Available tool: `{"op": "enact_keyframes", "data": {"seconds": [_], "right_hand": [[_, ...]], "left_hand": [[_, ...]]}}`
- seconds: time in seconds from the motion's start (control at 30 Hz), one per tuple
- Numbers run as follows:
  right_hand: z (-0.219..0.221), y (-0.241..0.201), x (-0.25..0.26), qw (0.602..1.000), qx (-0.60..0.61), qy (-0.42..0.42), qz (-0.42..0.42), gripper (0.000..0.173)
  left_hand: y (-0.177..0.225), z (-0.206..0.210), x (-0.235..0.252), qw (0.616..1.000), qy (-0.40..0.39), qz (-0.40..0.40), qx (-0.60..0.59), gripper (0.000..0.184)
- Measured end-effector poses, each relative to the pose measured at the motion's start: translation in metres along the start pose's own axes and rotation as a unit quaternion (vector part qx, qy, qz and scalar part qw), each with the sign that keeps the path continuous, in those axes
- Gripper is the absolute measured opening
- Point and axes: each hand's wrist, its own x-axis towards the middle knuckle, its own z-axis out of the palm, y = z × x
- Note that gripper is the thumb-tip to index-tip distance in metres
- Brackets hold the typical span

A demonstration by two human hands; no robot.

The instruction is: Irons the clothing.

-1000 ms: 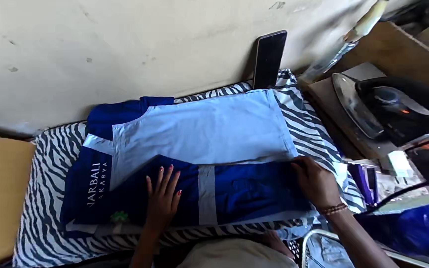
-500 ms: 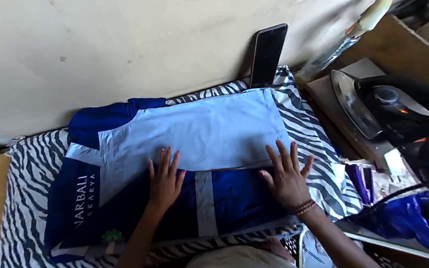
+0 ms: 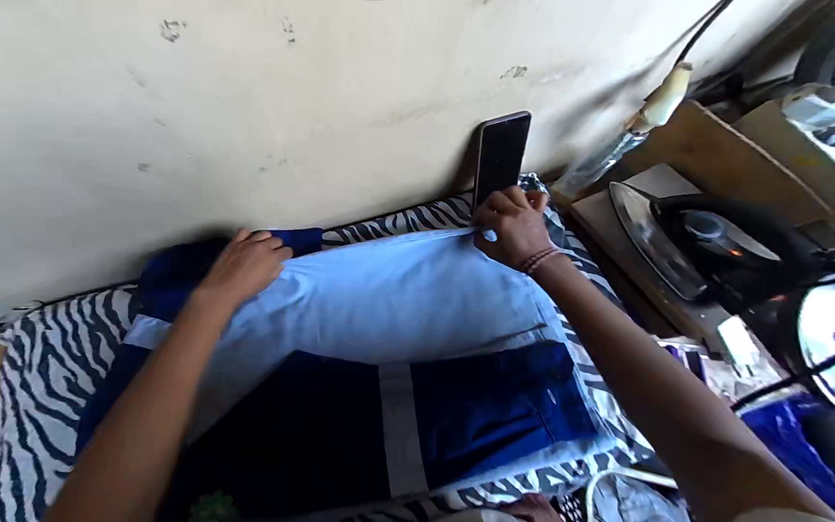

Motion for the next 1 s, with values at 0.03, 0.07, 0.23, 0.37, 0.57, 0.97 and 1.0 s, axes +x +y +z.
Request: {"op": "enact_keyframes", "data": {"seconds": [0.03,0.07,0.23,0.37,0.57,0.97,1.0], "right_hand": [[-0.02,-0.004,-0.016,0.999,-0.011,0.026,-0.033,0.018],[-0.04,-0.01,-0.035,0.997,-0.019,0.043,-0.061,0.018],[-0.094,-0.04,-0.149,0.992,-0.045,0.093,-0.07,0.009],[-0.07,-0.058,-0.223,1.0,-0.021,0.017,0.006,0.016],[-0.076,-0.094,-0.205,0.992,0.079,-0.081,0.05,0.03],[-0.058,-0.046,-0.221,0.887,0.142,-0.159,0.409,0.053],[-0.057,-0.052,-0.226,0.868,0.17,-0.191,0.426,0.052]], "left_hand": [[0.008,-0.013,-0.017,0.999,0.023,0.03,0.007,0.009],[0.02,-0.025,-0.038,0.997,0.053,0.057,0.01,0.009],[0.11,-0.032,-0.142,0.988,0.132,0.075,0.004,0.032],[0.156,0.024,-0.18,0.99,0.126,0.052,-0.025,0.03],[0.206,0.037,-0.128,0.978,0.148,-0.011,-0.145,0.035],[0.281,0.099,-0.052,0.97,0.11,0.072,-0.205,0.051],[0.291,0.095,-0.04,0.965,0.087,0.107,-0.225,0.049]]}}
